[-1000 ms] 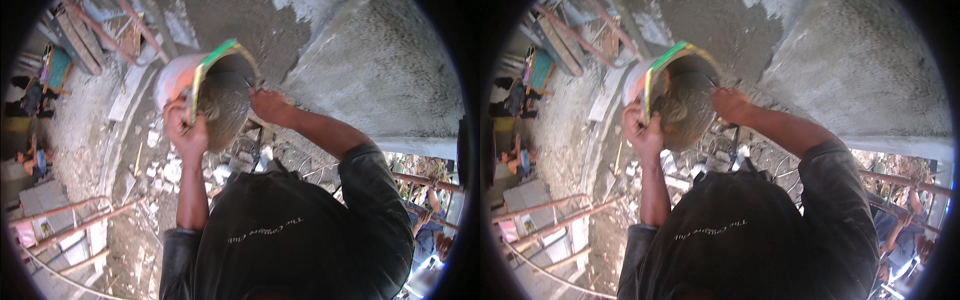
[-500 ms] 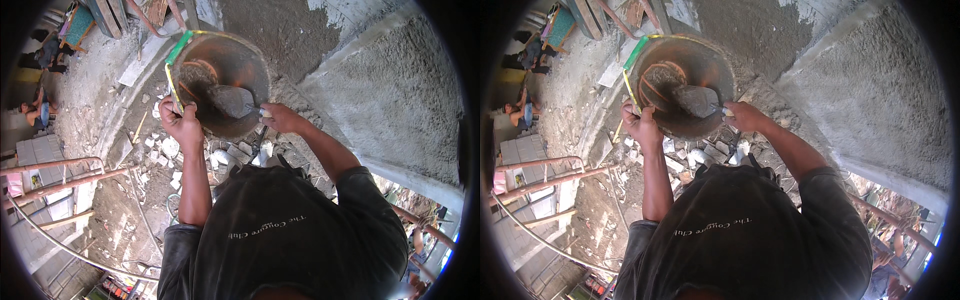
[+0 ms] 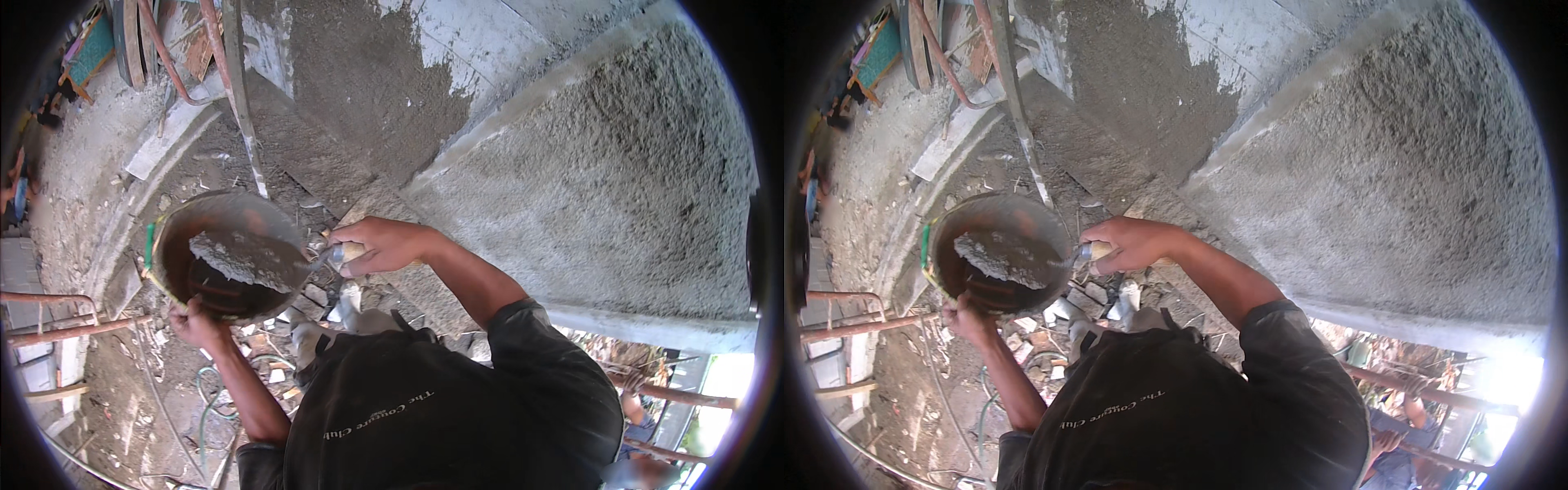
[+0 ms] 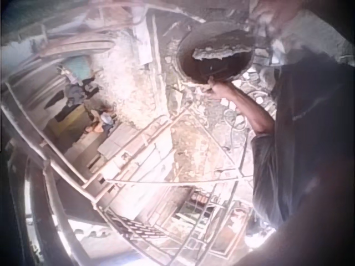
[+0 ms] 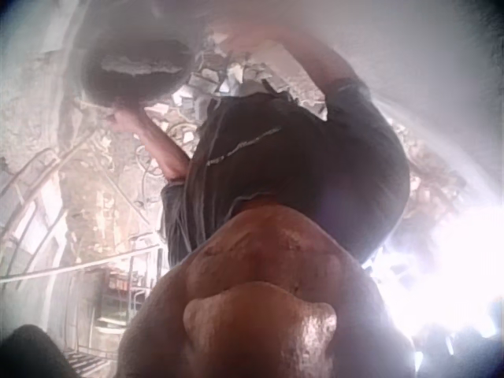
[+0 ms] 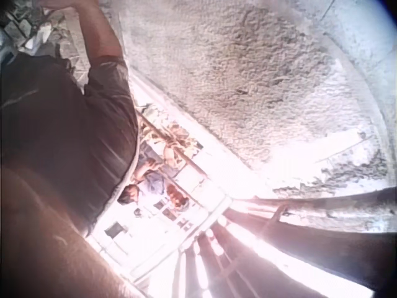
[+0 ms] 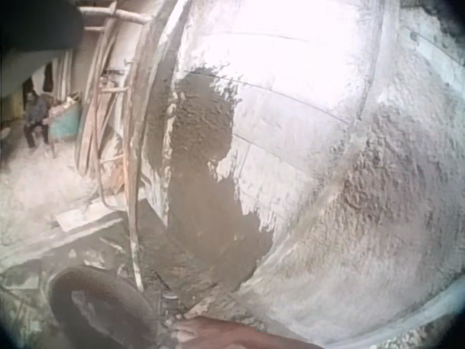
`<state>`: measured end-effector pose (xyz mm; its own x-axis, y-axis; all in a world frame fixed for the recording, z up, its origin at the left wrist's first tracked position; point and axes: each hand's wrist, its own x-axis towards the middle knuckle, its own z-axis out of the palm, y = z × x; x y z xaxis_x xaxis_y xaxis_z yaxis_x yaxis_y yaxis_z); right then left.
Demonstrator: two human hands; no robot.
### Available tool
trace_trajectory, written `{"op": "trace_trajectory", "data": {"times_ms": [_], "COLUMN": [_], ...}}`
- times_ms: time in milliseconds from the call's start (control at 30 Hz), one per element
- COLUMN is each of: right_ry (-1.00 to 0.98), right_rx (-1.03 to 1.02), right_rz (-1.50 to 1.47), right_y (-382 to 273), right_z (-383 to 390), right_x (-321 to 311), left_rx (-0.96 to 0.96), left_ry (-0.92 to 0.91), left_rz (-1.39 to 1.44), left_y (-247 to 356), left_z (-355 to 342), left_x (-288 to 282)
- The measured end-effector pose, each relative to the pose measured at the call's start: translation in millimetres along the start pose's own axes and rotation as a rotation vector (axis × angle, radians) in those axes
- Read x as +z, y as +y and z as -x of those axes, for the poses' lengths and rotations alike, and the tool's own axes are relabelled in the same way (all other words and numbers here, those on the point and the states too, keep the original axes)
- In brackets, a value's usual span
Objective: The person scoops wet cement from a bucket using a trowel and applies it to a concrete wall surface. They repeatedly smooth the cement on the wall and scrape excess material back into the bucket. The person also adds water to the bucket and mixes the contents with the trowel.
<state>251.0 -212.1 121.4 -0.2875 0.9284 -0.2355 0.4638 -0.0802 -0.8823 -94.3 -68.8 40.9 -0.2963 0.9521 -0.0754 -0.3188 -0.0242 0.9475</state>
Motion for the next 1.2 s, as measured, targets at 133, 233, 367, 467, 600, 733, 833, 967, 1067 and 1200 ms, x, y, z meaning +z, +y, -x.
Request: {"op": "trace_trajectory", "data": {"times_ms": [133, 233, 367, 467, 600, 733, 833, 967, 1067, 1200], "right_ry": [-0.002, 0.36, 0.99, 0.982, 0.474, -0.107, 0.177, 0.389, 0.318, 0.21], "right_rx": [0.301, 0.752, 0.808, 0.579, 0.428, 0.392, 0.374, 0.388, 0.333, 0.376], "right_rz": [-0.316, -0.098, 0.27, 0.435, 0.516, 0.945, 1.255, 1.213, 0.901, 0.45], "right_y": [41, 34, -51, -84, -62, -14, -2, 1, 1, -6], "right_z": [48, 102, 182, 181, 116, -8, -52, -50, -33, -32], "right_x": [-45, -120, -216, -229, -143, -13, 32, 32, 23, 35], "left_rx": [0.002, 0.067, 0.095, 0.089, 0.383, 0.425, 0.626, 0.74, 0.79, 0.717], "left_ry": [0.078, 0.108, 0.086, 0.107, -0.1, -0.251, -0.373, -0.636, -0.732, -0.756], "left_rz": [-0.046, -0.068, -0.153, -0.41, -0.412, -0.385, -0.519, -0.306, -0.179, -0.069], "left_y": [9, 16, 22, 24, 21, 12, 24, 57, 88, 103], "left_z": [7, 8, 13, 20, 35, 57, 68, 78, 72, 63], "left_x": [-27, -38, -41, -27, 7, 50, 77, 115, 134, 138]}}
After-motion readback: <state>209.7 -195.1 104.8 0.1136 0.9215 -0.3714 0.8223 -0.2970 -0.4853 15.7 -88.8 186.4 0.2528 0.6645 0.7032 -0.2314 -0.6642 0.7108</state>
